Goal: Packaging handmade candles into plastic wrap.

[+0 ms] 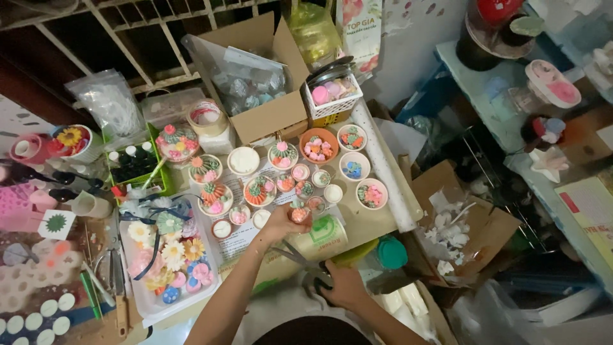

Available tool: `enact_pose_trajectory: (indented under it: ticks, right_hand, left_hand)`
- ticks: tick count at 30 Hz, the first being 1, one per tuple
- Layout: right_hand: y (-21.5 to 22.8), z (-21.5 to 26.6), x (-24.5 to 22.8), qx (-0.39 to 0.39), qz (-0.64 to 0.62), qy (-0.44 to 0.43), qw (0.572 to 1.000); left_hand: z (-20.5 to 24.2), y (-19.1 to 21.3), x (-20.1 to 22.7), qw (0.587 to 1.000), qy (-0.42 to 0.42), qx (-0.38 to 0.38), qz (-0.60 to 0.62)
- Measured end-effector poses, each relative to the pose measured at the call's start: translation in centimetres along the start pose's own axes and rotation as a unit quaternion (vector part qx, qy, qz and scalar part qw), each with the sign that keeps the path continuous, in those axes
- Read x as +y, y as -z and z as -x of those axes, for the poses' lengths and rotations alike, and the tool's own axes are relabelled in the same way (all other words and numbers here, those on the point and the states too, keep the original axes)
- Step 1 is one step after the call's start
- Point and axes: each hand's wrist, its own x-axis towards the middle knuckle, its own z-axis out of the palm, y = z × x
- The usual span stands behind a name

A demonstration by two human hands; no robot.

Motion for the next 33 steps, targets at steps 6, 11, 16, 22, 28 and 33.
enact_pose_trajectory:
  ticks: [6,11,16,22,28,33]
  right_hand:
    - [-3.0,-0.2,4.5,-0.056,0.063,0.002,0.996]
    - [-3.7,2.9,10.7,0.137,0.013,-0.092,0.986]
    - [-2.4,1.5,13.2,0.092,0.097,-0.334,0.933]
    - [-3.6,-3.5,15.3,0.217,0.062,-0.238,0.945]
    - [1.8,-6.3,8.7,0.249,-0.084,-0.216,0.940]
    - [9.7,-5.6,-4.3,0.239,-0.467,-0.021,0.851]
  left_hand:
    - [-1.1,-0.1,-0.9,1.000,0.001,0.001,-0.004]
    - [0.2,0.9,3.7,0.997,-0.036,0.061,-0.015]
    - [3.7,0.9,8.5,0.995,-0.055,0.069,0.054]
    - [7.0,1.1,13.6,0.985,-0.075,0.037,0.150]
    - [9.8,2.0,18.6,0.967,-0.083,0.039,0.238]
    - [9.8,2.6,18.8,0.969,-0.081,0.047,0.231]
